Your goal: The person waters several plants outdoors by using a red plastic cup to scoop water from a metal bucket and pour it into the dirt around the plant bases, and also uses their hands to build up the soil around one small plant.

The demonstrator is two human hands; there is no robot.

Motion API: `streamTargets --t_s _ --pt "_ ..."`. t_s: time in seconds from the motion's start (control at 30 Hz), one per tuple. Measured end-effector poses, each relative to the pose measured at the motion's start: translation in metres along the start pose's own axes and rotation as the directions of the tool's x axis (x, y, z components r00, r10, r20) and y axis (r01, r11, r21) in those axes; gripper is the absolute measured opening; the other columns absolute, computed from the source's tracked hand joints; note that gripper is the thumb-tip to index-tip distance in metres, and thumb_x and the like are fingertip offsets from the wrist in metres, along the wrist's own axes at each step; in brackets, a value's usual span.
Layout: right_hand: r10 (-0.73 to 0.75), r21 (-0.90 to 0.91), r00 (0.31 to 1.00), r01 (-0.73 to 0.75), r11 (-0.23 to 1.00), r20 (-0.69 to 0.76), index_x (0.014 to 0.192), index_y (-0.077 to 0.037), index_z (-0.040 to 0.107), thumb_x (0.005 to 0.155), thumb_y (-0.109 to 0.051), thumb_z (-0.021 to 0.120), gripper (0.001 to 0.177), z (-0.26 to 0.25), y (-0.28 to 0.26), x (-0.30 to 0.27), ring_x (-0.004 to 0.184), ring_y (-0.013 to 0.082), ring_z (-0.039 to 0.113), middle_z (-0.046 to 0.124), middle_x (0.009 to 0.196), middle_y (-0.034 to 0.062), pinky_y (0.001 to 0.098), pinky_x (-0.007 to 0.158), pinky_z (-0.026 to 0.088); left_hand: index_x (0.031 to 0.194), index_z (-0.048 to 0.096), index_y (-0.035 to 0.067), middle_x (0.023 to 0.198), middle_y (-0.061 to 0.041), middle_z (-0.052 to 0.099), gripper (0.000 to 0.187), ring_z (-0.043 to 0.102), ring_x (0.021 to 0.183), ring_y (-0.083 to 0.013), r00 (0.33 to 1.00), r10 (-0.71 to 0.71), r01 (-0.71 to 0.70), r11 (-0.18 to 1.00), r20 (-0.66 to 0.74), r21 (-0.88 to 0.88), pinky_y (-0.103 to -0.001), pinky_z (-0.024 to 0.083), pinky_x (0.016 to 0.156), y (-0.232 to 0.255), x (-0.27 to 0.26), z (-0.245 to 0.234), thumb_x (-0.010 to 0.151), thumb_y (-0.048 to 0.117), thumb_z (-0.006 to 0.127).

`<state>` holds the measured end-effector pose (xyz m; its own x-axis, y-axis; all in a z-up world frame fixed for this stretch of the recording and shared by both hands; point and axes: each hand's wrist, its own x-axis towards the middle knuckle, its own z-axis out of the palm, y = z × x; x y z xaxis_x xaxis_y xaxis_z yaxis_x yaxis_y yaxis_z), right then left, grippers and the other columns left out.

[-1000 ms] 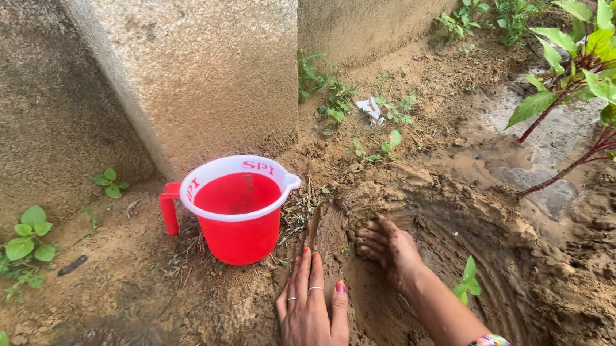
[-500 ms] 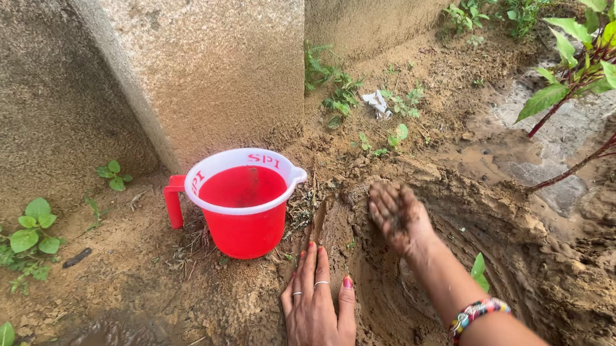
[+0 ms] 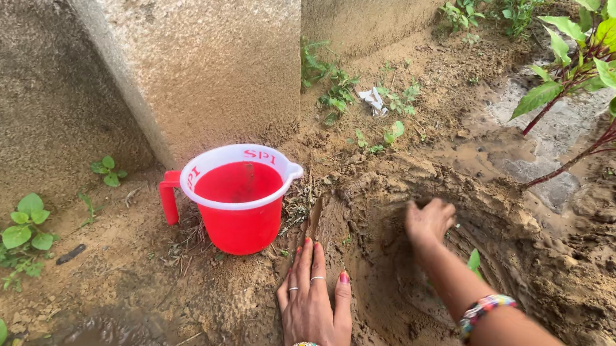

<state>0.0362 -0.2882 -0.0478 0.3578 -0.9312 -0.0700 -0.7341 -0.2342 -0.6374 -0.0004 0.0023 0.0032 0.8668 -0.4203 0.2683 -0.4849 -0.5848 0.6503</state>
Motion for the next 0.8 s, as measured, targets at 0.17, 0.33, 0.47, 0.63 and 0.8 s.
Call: streamTargets --t_s 0.17,0.33,0.47,0.63,0.8 --pt "-0.089 -0.214 0.991 0.109 0.971 0.100 0.134 -0.005 0.047 0.098 -0.043 0.060 0.054 0.035 0.010 -0.039 0.138 0.0348 0.037 0.038 0.145 0.0171 0.0559 0.112 0.040 0.151 0.038 0.000 0.161 -0.016 0.036 0.067 0.032 0.148 -0.0311 0.997 0.052 -0.050 0.998 -0.057 0.033 -0.048 0.021 0.115 -0.003 -0.001 0.005 0.100 0.042 0.048" --pt "-0.455 -0.248 0.861 0.503 0.828 0.227 0.124 -0.002 0.051 0.093 -0.035 0.063 0.047 0.030 0.025 -0.089 0.127 0.0421 0.044 0.046 0.134 0.0227 0.0535 0.104 0.044 0.151 0.041 0.004 0.160 -0.013 0.037 0.066 0.033 0.147 -0.0298 0.996 0.040 -0.036 0.998 -0.075 0.055 -0.047 0.022 0.115 -0.004 -0.002 0.009 0.098 0.043 0.048" --pt "-0.633 -0.027 0.610 0.730 0.683 0.476 0.119 -0.004 0.052 0.093 -0.031 0.061 0.039 -0.009 0.045 -0.134 0.120 0.0401 0.046 0.047 0.127 0.0203 0.0522 0.104 0.040 0.151 0.040 0.004 0.161 -0.012 0.036 0.066 0.033 0.148 -0.0271 0.998 0.034 -0.031 0.998 -0.054 0.057 -0.047 0.021 0.115 -0.005 0.000 0.009 0.099 0.044 0.047" --pt "-0.474 0.069 0.250 0.826 0.559 0.844 0.118 -0.006 0.051 0.102 -0.036 0.056 0.034 -0.105 0.060 -0.149 0.122 0.0332 0.045 0.046 0.118 0.0155 0.0518 0.105 0.040 0.151 0.040 0.004 0.162 -0.011 0.035 0.067 0.032 0.148 -0.0264 0.999 0.027 -0.025 0.998 -0.041 0.052 -0.046 0.021 0.116 -0.009 0.000 0.010 0.098 0.045 0.045" --pt "-0.145 -0.094 0.153 0.932 0.350 0.978 0.115 -0.009 0.053 0.105 -0.040 0.049 0.032 -0.164 0.085 -0.118 0.121 0.0276 0.046 0.047 0.123 0.0101 0.0467 0.107 0.041 0.151 0.039 0.004 0.162 -0.011 0.033 0.066 0.031 0.148 -0.0261 1.000 0.000 -0.001 0.998 0.000 0.067 -0.046 0.020 0.116 -0.008 0.002 0.010 0.099 0.044 0.045"
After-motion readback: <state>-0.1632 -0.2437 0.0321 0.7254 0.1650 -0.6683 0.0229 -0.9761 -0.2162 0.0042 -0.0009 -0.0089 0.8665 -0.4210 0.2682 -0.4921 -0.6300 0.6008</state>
